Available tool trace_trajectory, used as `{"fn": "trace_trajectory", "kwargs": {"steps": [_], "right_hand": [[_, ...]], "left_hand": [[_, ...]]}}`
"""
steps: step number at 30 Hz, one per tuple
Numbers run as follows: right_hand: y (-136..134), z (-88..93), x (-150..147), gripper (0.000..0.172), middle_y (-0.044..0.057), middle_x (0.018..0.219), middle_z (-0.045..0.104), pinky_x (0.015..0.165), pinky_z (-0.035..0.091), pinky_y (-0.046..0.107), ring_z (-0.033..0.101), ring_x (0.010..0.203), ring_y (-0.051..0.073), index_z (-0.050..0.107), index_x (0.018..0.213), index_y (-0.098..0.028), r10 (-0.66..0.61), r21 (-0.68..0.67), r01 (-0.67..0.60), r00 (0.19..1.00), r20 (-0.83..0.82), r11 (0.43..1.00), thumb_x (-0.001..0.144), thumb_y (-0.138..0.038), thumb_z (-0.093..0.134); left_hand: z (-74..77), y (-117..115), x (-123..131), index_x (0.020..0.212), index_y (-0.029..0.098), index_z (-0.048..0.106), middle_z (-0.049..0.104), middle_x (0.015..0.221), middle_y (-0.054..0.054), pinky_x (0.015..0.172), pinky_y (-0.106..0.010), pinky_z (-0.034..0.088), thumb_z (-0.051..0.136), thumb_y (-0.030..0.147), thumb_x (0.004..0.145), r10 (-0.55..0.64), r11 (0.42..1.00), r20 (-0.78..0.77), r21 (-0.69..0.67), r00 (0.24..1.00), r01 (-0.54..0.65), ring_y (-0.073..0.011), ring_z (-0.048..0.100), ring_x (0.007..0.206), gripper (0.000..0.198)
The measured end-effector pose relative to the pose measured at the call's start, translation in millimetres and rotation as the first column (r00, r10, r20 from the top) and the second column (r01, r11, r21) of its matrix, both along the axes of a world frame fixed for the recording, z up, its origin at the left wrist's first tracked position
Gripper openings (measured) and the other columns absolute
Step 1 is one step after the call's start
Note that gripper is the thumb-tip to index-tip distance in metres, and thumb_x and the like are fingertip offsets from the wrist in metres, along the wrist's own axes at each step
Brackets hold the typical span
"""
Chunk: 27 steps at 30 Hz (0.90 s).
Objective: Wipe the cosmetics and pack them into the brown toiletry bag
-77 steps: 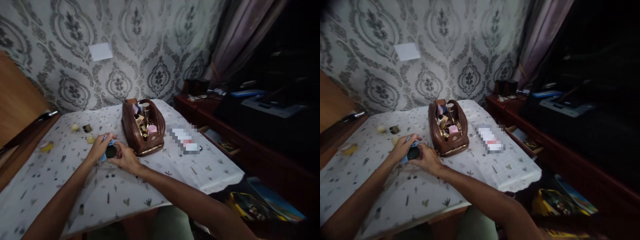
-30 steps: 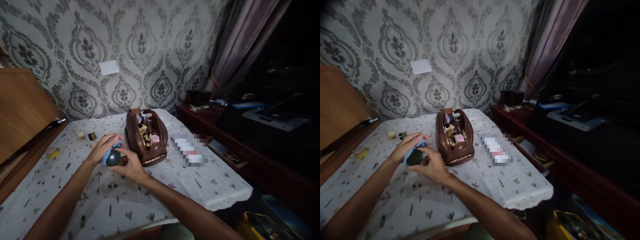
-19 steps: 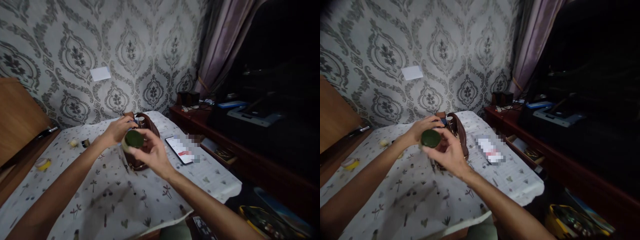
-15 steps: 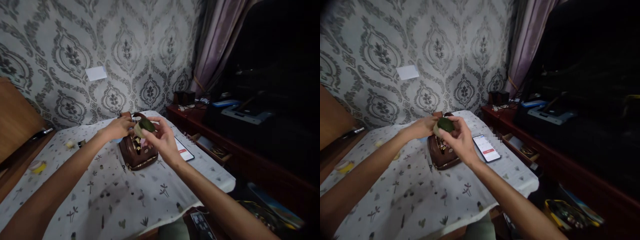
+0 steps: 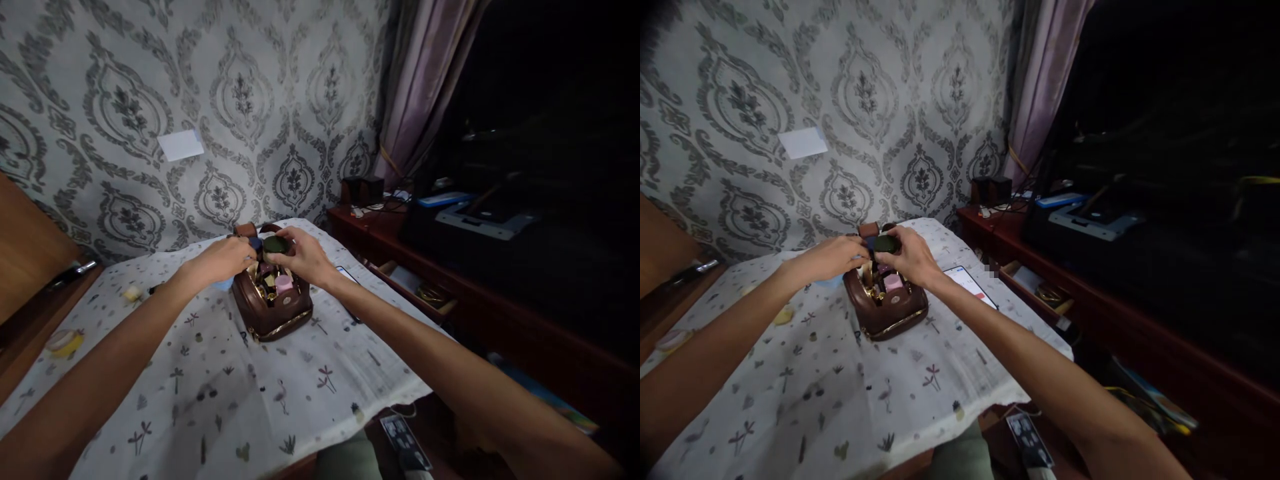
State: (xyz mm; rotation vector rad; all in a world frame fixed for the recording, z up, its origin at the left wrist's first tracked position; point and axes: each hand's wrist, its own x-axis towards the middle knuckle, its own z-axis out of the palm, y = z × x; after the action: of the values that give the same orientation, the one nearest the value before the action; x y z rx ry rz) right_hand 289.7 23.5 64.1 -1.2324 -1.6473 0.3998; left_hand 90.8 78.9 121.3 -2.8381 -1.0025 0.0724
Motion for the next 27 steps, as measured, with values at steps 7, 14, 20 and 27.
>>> {"fn": "trace_trajectory", "kwargs": {"steps": [7, 14, 20, 27], "right_hand": [[10.5, 18.9, -20.2, 0.035, 0.01, 0.107, 0.069, 0.08, 0.046, 0.029, 0.065, 0.099, 0.024, 0.065, 0.112, -0.014, -0.011, -0.08, 0.063, 0.851, 0.525, 0.995, 0.079, -0.023, 0.073], [23.1, 35.9, -34.6, 0.037, 0.014, 0.121, 0.067, 0.079, 0.048, 0.031, 0.067, 0.106, 0.028, 0.059, 0.122, -0.016, -0.062, -0.018, 0.107, 0.697, 0.714, 0.994, 0.086, -0.022, 0.063], [44.5, 39.2, -39.9, 0.036, 0.012, 0.113, 0.073, 0.08, 0.05, 0.032, 0.066, 0.108, 0.029, 0.064, 0.119, -0.021, -0.077, -0.025, 0.159, 0.605, 0.793, 0.987, 0.085, -0.031, 0.064], [47.6, 43.8, -40.9, 0.029, 0.014, 0.11, 0.075, 0.093, 0.046, 0.039, 0.059, 0.117, 0.033, 0.071, 0.11, -0.018, -0.133, 0.049, 0.173, 0.518, 0.845, 0.984, 0.084, -0.028, 0.064]], "left_hand": [[-4.2, -2.2, -5.1, 0.094, 0.023, 0.074, 0.071, 0.109, -0.007, 0.074, -0.027, 0.047, 0.048, 0.028, 0.093, 0.023, 0.999, 0.009, 0.026, 1.0, -0.023, -0.0216, 0.067, 0.092, 0.026], [-3.5, -8.4, -4.4, 0.104, 0.023, 0.074, 0.067, 0.113, -0.008, 0.069, -0.028, 0.044, 0.049, 0.026, 0.094, 0.095, 0.993, -0.041, 0.068, 0.995, -0.092, -0.0234, 0.067, 0.093, 0.027], [0.2, -15.7, -3.4, 0.099, 0.023, 0.074, 0.068, 0.107, -0.008, 0.065, -0.028, 0.042, 0.049, 0.02, 0.092, 0.131, 0.989, -0.062, 0.082, 0.989, -0.125, -0.0233, 0.067, 0.092, 0.027], [-2.0, -16.7, -4.8, 0.098, 0.024, 0.074, 0.069, 0.11, -0.007, 0.064, -0.028, 0.043, 0.048, 0.022, 0.092, 0.136, 0.987, -0.046, 0.089, 0.99, -0.131, -0.0235, 0.066, 0.094, 0.027]]}}
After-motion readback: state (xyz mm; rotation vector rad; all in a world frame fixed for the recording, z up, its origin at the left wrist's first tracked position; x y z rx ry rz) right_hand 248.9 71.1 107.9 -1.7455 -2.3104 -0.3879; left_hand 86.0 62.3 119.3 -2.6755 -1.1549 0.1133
